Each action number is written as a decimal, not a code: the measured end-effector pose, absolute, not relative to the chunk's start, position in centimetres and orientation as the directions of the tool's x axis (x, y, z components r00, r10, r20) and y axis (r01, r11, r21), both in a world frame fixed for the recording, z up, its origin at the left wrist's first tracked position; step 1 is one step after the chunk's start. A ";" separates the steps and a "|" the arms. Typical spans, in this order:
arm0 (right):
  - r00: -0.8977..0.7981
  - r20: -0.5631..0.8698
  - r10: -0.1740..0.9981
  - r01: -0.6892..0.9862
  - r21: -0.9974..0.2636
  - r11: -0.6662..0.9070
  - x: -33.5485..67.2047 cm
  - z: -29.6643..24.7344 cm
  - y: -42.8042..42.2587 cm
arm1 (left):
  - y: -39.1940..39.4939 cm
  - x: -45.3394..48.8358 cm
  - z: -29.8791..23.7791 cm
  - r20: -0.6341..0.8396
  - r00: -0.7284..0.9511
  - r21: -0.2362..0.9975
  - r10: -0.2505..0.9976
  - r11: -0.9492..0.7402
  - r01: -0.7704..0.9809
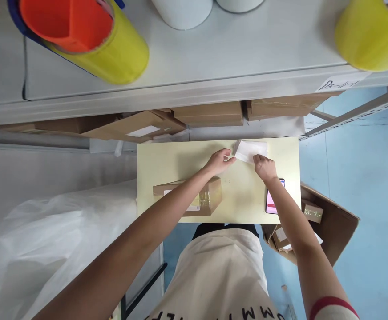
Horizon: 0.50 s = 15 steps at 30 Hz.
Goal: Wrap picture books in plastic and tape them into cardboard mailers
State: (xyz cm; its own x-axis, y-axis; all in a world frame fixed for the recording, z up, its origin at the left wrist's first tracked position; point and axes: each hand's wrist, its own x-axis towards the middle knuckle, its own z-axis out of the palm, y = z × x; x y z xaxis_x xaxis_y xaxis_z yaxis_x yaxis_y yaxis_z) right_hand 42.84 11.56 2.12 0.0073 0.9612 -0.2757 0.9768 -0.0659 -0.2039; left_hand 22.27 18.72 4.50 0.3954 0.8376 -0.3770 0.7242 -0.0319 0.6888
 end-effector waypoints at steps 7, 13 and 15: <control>-0.100 0.082 0.992 0.934 -0.336 0.122 41.4 3.9 11.1 | 18.3 24.9 7.6 -0.098 0.598 0.604 0.795 -0.431 0.671; 0.207 0.214 0.955 0.873 -0.481 -0.082 40.0 4.6 11.7 | 18.0 24.3 8.4 -0.034 0.508 0.715 0.861 -0.334 0.614; 0.219 0.178 0.959 0.848 -0.521 -0.097 40.2 4.4 13.1 | 18.2 23.0 7.9 -0.018 0.466 0.800 0.884 -0.266 0.537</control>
State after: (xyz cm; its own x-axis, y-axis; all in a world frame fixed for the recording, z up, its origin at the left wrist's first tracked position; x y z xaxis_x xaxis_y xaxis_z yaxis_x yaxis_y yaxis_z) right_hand 40.16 13.08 4.41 0.2195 0.9593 0.1777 0.8478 -0.0974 -0.5213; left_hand 23.01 18.25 7.88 0.4663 0.8845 -0.0184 0.5371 -0.2665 0.8003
